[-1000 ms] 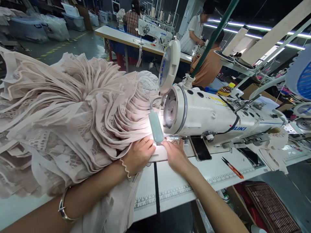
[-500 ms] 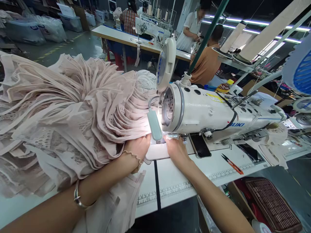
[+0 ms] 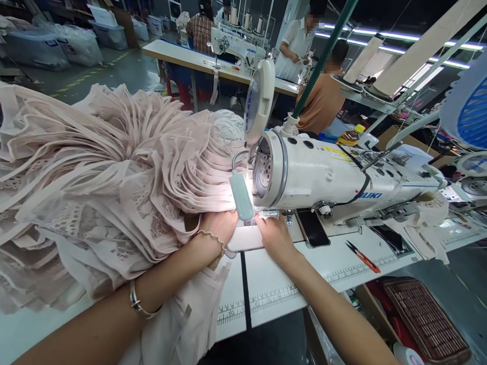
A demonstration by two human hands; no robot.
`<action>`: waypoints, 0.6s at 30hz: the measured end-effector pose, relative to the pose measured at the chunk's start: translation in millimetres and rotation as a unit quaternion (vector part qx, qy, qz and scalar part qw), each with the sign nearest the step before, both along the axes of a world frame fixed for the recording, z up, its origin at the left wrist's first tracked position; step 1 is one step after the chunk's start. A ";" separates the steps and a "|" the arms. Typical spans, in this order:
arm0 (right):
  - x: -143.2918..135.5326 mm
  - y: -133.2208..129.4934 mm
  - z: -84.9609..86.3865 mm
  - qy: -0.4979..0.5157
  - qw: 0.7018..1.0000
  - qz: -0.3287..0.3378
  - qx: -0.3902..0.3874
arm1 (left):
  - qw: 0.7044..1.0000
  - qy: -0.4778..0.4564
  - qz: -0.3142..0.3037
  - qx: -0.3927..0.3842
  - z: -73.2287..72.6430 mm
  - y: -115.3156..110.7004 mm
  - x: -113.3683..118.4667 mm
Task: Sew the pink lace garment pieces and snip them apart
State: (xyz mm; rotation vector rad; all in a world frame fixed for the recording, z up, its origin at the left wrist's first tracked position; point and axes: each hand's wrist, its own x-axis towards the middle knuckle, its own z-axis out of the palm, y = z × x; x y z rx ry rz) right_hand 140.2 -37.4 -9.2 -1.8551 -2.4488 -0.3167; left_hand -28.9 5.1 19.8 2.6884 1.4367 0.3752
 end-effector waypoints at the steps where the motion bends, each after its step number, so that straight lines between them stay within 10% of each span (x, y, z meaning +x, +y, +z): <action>1: 1.8 0.0 -0.6 0.009 1.000 0.008 0.000 | 1.000 0.019 0.015 -0.005 2.4 -0.4 0.5; 8: 7.8 0.3 0.1 0.062 0.994 0.001 -0.091 | 0.989 0.149 0.016 -0.012 11.3 -18.3 -6.0; 18: -0.5 -2.0 2.1 0.027 0.996 0.007 -0.080 | 0.949 0.065 -0.106 0.290 -20.6 -37.8 -22.2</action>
